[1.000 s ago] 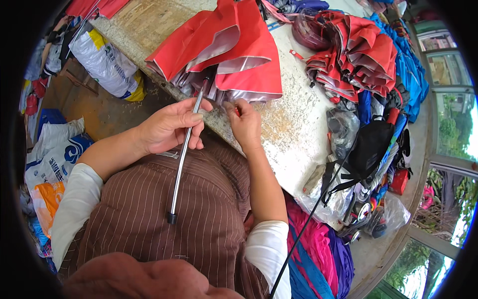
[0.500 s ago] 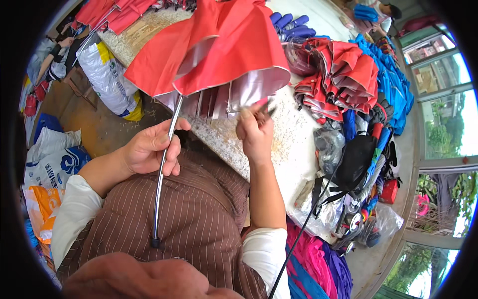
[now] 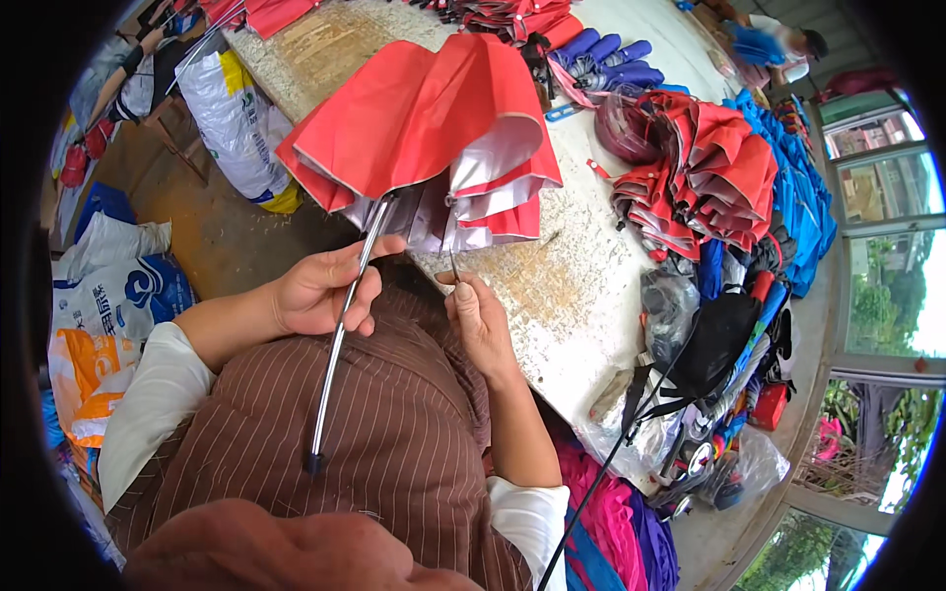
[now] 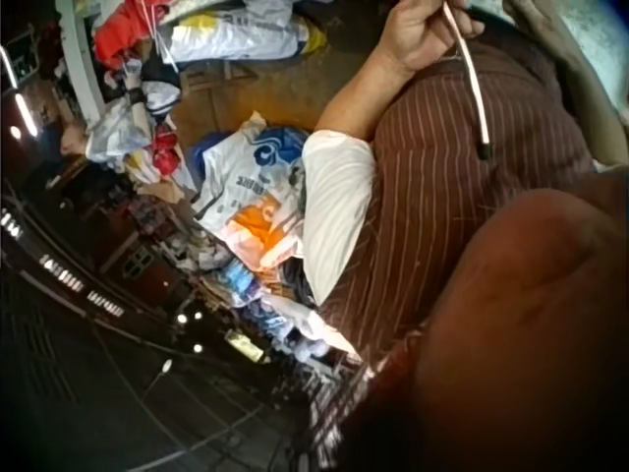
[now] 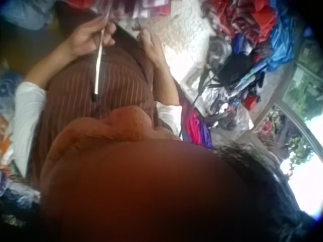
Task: Assembling, inspecting, and folding small umbrellas at a production workstation.
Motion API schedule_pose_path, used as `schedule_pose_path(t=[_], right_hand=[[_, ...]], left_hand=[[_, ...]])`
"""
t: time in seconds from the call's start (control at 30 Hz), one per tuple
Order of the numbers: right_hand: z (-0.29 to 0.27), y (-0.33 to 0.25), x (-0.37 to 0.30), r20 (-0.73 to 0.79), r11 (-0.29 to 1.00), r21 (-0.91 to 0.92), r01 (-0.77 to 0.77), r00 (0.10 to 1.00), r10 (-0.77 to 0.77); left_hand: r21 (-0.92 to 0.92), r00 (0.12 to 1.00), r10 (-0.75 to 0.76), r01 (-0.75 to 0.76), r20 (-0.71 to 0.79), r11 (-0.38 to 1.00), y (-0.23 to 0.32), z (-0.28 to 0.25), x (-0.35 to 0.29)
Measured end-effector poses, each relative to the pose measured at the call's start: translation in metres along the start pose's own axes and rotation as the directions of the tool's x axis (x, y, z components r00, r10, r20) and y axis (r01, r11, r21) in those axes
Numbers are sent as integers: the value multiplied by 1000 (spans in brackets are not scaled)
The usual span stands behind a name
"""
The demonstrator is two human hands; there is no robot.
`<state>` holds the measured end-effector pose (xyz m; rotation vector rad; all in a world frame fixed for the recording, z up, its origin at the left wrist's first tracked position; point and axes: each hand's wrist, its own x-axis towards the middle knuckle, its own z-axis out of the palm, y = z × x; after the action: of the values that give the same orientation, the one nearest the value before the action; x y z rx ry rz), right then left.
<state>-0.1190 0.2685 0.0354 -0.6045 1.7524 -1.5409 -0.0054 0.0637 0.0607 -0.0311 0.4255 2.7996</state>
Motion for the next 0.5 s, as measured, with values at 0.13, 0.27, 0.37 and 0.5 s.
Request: schedule_pose_path(t=[0.13,0.27,0.37,0.5], right_hand=[[9,3,5,13,991,120,-56,998,54],[18,7,9,-5,982,163,-98,995,100],[21,12,8,-7,981,159,-110,994,113],[26,9,7,-8,979,151,-139,990,142]], left_hand=[[-40,998,-20,22,66,999,2,-7,-11],[-4,995,-11,11,95,1000,4,-18,-13],[-9,995,-16,17,102,1000,4,-19,-12],[37,997,-8,5,73,999,5,-21,-16]])
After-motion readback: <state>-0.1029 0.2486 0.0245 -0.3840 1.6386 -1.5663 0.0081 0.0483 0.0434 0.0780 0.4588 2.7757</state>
